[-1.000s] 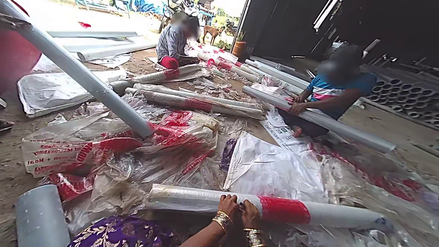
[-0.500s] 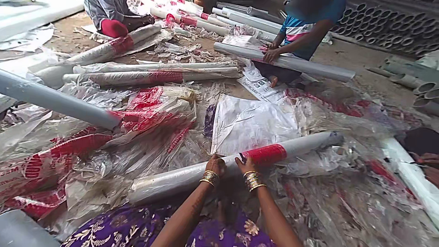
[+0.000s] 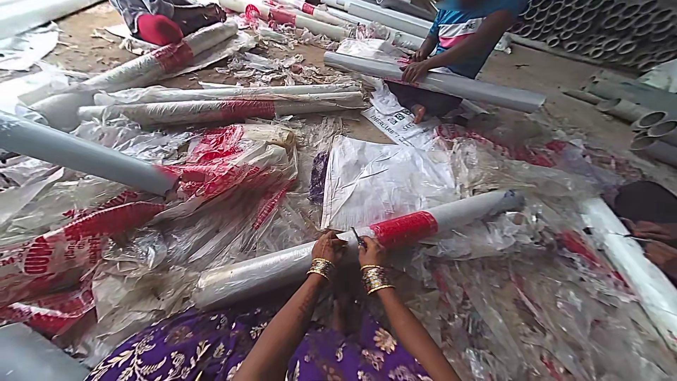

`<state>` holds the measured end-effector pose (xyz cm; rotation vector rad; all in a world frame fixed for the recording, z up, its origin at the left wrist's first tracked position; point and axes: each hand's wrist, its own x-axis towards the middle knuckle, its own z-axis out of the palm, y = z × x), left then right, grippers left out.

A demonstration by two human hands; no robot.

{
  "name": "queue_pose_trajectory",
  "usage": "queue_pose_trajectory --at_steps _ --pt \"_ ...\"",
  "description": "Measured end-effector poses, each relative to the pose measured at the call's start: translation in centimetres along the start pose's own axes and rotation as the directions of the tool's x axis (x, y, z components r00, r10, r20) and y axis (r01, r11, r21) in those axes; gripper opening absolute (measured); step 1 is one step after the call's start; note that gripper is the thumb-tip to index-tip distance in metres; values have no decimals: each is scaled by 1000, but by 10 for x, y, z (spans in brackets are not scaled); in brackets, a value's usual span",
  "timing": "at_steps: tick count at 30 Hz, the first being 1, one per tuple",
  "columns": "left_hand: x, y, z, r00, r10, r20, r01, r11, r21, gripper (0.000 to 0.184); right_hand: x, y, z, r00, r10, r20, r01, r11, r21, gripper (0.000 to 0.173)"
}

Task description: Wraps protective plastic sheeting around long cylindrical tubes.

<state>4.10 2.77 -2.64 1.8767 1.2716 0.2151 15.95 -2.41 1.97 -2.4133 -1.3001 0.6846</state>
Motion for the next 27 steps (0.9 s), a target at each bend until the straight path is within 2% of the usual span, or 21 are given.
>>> queue_pose_trajectory --at_steps 4,14,16,21,27 --pt "1 -1 -1 1000 7 3 -7 1000 16 30 -6 0 11 992 -64 -108 68 997 33 32" --pt "-5 1 1 999 24 -31 -24 1000 -7 26 3 -15 5 992 0 125 24 982 -189 38" --pt "-5 0 1 999 44 -31 -44 999 -7 25 -1 -13 4 991 13 130 10 984 -178 37" --pt "-7 0 2 997 65 -36 -65 998 4 26 -14 2 14 999 -32 25 34 996 -83 33" --pt "-2 -2 0 997 63 -34 -63 998 -1 24 4 1 8 995 -68 78 74 995 -67 34"
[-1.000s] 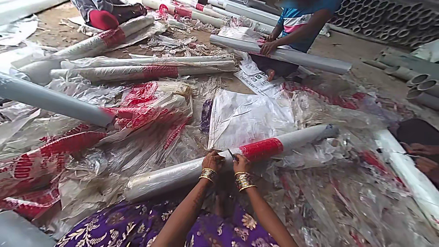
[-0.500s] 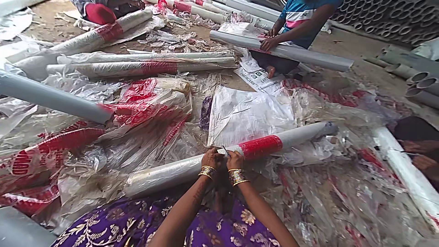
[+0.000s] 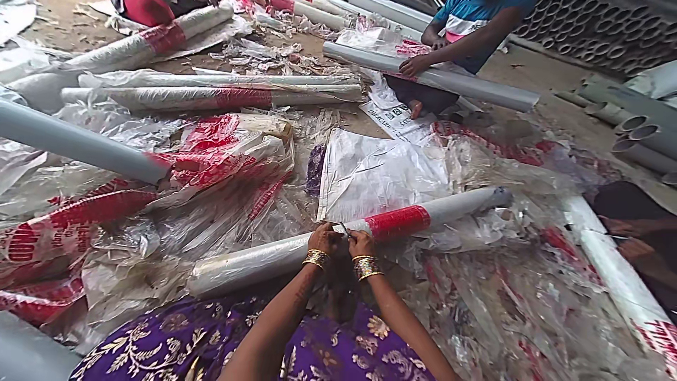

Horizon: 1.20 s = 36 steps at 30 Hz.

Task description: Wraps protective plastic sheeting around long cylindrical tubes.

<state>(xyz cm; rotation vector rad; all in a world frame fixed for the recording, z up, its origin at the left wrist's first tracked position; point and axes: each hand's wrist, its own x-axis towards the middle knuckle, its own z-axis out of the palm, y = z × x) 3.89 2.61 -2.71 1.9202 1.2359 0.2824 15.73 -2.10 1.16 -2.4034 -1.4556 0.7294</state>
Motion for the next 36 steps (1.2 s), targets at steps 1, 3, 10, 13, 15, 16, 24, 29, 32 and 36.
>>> queue_pose_trajectory --at_steps 1,3,10,13,15,16,24,29,32,36 --pt "0 0 0 1000 -4 9 4 1000 6 24 -1 2 1 1000 -8 -10 8 1000 13 34" --pt "0 0 0 1000 -3 18 3 1000 19 25 -8 8 3 1000 -10 -27 11 999 39 32" --pt "1 -2 0 999 34 4 -34 999 8 26 -12 14 13 997 -10 -82 17 996 84 31" --pt "2 -3 -1 999 48 -12 -48 999 -11 25 -1 6 6 1000 3 -13 -2 999 45 33" --pt "0 -3 -1 999 39 1 -39 999 -21 26 -1 9 7 1000 -3 -1 3 999 43 34" --pt "0 -3 -1 999 40 5 -40 999 -21 26 -5 12 9 1000 -16 -17 17 998 53 33" --pt "-1 -11 -6 981 194 29 -195 980 29 23 -25 28 27 979 -58 -196 86 987 139 32" --pt "1 -13 -8 978 206 34 -207 978 25 24 -10 19 26 970 -103 -222 130 985 111 33" --pt "3 -15 -11 972 235 20 -235 972 -13 22 -12 25 34 951 -127 -283 172 975 142 30" --pt "6 -22 -12 957 290 16 -289 955 -61 19 -22 45 46 924 -136 -357 204 965 162 26"
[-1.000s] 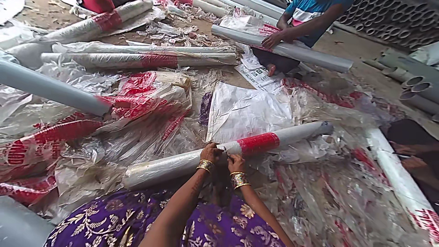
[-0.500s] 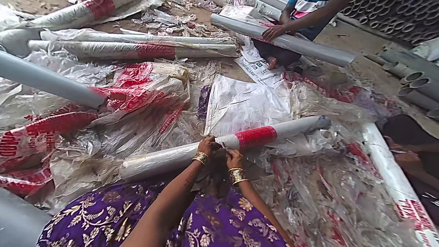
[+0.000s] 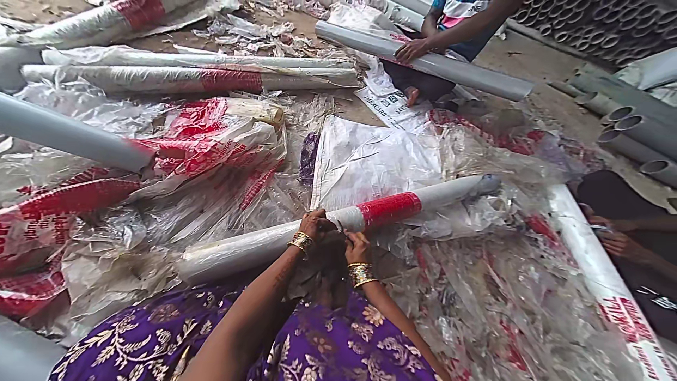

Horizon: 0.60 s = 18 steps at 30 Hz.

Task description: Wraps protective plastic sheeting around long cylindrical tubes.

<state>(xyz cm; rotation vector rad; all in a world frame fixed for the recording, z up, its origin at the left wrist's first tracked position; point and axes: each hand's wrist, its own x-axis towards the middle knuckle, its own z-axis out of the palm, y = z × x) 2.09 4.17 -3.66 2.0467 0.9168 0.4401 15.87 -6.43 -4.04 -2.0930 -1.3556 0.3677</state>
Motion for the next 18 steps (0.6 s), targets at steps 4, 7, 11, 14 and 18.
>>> queue_pose_trajectory --at_steps 4,7,11,14,18 --pt "2 -6 1 1000 18 -23 -19 999 -26 18 7 -13 -12 995 64 71 -62 998 -29 31" --pt "5 -12 5 998 34 -52 -37 998 -53 17 17 -21 -10 999 10 52 -10 1000 -5 31" --pt "7 -18 7 996 46 -78 -51 997 -55 16 15 -15 3 999 -4 43 4 1000 2 31" --pt "6 -18 5 995 57 -83 -63 995 -73 15 2 -1 11 995 -50 -87 56 996 76 27" --pt "8 -17 3 995 55 -81 -62 994 -93 16 11 2 6 983 -40 -178 65 989 135 29"
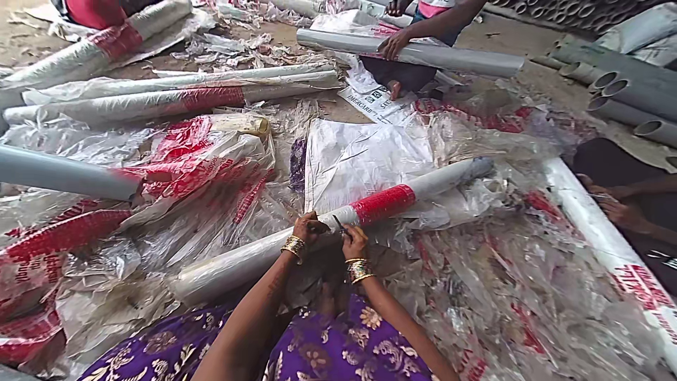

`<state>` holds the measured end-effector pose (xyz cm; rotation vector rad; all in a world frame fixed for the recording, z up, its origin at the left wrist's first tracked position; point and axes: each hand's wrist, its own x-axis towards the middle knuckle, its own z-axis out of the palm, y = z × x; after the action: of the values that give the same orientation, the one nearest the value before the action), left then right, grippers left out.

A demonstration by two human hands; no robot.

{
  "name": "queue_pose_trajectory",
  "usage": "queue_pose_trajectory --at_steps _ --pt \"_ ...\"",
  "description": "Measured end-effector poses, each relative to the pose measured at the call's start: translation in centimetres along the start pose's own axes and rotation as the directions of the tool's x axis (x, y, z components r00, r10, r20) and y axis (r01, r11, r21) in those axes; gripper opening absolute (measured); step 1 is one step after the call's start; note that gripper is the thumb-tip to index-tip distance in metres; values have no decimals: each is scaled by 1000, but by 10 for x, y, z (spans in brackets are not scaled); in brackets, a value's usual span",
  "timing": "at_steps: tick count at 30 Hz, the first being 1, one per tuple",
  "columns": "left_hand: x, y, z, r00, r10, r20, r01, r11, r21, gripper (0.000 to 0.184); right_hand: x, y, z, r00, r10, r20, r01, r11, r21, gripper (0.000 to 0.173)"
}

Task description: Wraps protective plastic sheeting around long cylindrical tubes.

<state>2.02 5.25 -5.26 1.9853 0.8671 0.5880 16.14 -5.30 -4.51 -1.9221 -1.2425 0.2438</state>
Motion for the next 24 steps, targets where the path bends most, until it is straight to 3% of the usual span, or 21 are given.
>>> queue_pose_trajectory --at_steps 4,8,16,21,24 --pt "1 -2 1 1000 -9 -2 9 1000 1 15 15 -14 0 972 78 220 -55 992 -112 35" --pt "2 -3 -2 1000 -1 6 1 1000 -3 16 8 -17 4 963 121 241 -79 981 -176 36" --pt "0 -2 -4 999 41 -18 -42 996 -74 13 -29 9 3 989 100 110 -88 990 -112 30" --pt "2 3 -9 1000 -22 5 22 996 -91 14 -35 13 -14 877 330 348 -250 934 -255 40" --pt "6 3 -11 999 -41 34 44 994 -96 15 -32 4 -16 946 248 208 -227 967 -117 40"
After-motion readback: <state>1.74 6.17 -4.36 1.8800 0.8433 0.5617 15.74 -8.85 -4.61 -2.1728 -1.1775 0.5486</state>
